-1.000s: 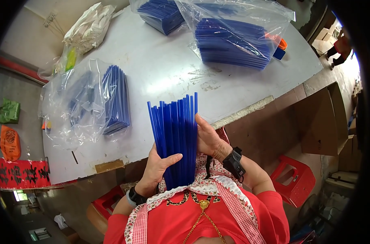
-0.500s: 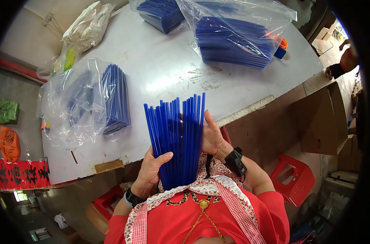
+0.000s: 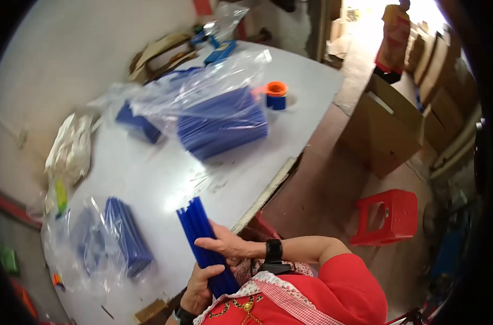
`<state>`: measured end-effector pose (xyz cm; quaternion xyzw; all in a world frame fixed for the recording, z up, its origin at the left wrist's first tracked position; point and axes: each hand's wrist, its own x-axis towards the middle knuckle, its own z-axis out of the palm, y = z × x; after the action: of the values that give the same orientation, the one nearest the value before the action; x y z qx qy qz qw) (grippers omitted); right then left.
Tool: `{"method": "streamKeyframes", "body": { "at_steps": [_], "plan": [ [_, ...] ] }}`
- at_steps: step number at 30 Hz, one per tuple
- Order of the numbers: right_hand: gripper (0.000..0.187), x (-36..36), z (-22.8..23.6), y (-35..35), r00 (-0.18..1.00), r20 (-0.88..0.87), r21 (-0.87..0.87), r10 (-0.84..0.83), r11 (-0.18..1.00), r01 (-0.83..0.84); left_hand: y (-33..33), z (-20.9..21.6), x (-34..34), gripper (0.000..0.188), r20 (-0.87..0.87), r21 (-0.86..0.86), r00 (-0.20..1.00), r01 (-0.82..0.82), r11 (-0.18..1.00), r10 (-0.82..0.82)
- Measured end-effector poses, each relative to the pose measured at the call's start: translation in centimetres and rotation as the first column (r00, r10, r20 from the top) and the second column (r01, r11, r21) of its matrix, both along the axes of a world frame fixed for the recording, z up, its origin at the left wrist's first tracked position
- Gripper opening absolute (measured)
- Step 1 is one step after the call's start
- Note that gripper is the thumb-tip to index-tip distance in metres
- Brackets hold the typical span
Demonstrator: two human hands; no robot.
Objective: The person opens a plastic bag, removes a bundle of blue plastic tubes, and fans them out by hand before gathering them back into a bundle and placing them into the bag.
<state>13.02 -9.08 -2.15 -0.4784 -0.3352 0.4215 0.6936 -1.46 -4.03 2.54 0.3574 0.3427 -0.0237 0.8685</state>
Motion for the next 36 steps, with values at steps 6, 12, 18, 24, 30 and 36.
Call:
{"method": "streamKeyframes", "body": {
  "at_steps": [6,12,18,24,30,36],
  "plan": [
    [0.078,7.0,3.6,-4.2,0.578,0.760,0.149,-0.297,0.946,0.289,2.2,0.3,0.0,0.053,0.101,0.061,0.994,0.026,0.998,-0.032],
    [0.063,4.1,7.1,-4.3,-0.363,0.896,0.118,-0.255,0.925,-0.360,4.7,0.8,0.4,0.068,-0.053,0.255,0.825,0.556,0.791,-0.563],
    [0.049,3.5,5.0,-3.0,0.028,0.980,-0.167,0.199,0.882,-0.441,6.2,2.2,-1.2,0.072,-0.052,-0.359,0.822,0.515,0.778,-0.568],
    [0.057,1.1,0.2,-4.2,0.431,0.845,-0.132,0.316,0.905,-0.405,5.4,-3.3,-3.8,0.097,0.203,-0.471,0.864,0.499,0.727,-0.462],
    [0.054,0.7,-0.7,-5.5,0.439,0.711,-0.276,0.550,0.792,-0.544,3.8,-5.3,-5.4,0.078,0.158,-0.651,0.891,0.418,0.633,-0.426],
    [0.058,0.9,-1.7,-5.2,0.323,0.600,-0.432,0.732,0.637,-0.638,3.1,-2.6,-7.5,0.061,-0.113,-0.519,0.914,0.280,0.807,-0.390]
  ]
}}
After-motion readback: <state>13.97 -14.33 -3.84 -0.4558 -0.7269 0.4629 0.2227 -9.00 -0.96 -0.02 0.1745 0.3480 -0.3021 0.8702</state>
